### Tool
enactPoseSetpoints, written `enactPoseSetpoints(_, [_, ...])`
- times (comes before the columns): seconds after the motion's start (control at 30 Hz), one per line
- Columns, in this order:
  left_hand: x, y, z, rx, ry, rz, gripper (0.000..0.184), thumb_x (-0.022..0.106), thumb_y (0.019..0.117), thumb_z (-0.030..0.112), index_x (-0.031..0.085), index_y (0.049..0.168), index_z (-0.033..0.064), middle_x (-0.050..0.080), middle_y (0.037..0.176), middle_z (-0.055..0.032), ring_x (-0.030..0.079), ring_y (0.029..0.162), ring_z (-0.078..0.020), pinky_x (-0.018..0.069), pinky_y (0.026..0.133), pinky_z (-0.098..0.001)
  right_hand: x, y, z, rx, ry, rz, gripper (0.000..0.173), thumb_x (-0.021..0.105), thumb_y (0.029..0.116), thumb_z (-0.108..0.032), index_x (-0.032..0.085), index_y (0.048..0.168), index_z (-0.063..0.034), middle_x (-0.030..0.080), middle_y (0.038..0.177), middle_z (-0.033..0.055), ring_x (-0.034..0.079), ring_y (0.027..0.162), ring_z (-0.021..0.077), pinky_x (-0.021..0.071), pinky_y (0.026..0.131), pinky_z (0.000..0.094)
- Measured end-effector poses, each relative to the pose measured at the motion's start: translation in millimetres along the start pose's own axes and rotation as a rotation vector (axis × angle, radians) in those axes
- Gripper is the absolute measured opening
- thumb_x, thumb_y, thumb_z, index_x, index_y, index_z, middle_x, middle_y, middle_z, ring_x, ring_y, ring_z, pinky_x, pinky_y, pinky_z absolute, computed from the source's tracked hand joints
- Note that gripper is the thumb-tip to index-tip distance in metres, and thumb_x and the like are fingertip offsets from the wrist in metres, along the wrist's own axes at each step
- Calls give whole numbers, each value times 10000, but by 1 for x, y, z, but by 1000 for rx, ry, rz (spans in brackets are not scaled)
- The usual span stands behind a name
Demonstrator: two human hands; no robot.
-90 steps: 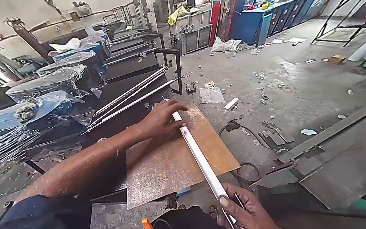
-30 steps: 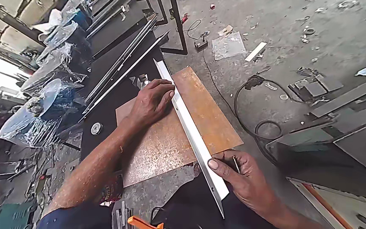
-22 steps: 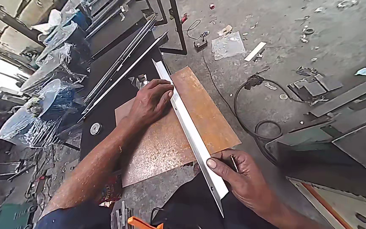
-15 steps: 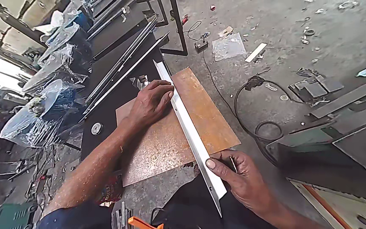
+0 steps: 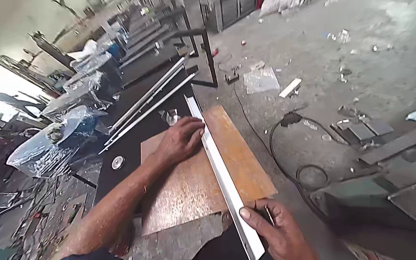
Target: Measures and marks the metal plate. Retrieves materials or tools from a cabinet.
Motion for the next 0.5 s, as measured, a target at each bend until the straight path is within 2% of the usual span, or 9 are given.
enactPoseSetpoints(0.13, [6, -4, -6, -13, -41, -6, 371, 469, 1083, 335, 731, 1222, 112, 672, 1315, -37, 605, 1256, -122, 508, 1070, -348, 1, -2, -2, 45, 13, -9, 175, 689, 929, -89, 709, 767, -152, 648, 640, -76, 586, 559, -2, 503, 543, 191])
enactPoseSetpoints(0.3, [7, -4, -6, -13, -31, 8, 384, 452, 1090, 340, 734, 1209, 109, 680, 1304, -40, 609, 1256, -121, 510, 1068, -333, -1, -1, -2, 39, 10, -18, 196, 691, 933, -102, 695, 747, -162, 624, 621, -93, 557, 542, -18, 472, 523, 179])
enactPoseSetpoints(0.5, [7, -5, -7, -10, -40, 18, 376, 456, 1090, 340, 733, 1191, 106, 683, 1285, -43, 620, 1231, -114, 525, 1046, -328, -1, -2, -1, 48, 14, -16, 175, 705, 924, -95, 720, 761, -158, 659, 643, -80, 590, 563, -9, 500, 545, 186])
Point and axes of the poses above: each hand's wrist, its own y-axis towards the middle knuckle, its own x-axis out of the palm, z = x × y, the point moved 6 cm from there along y, towards the middle knuckle
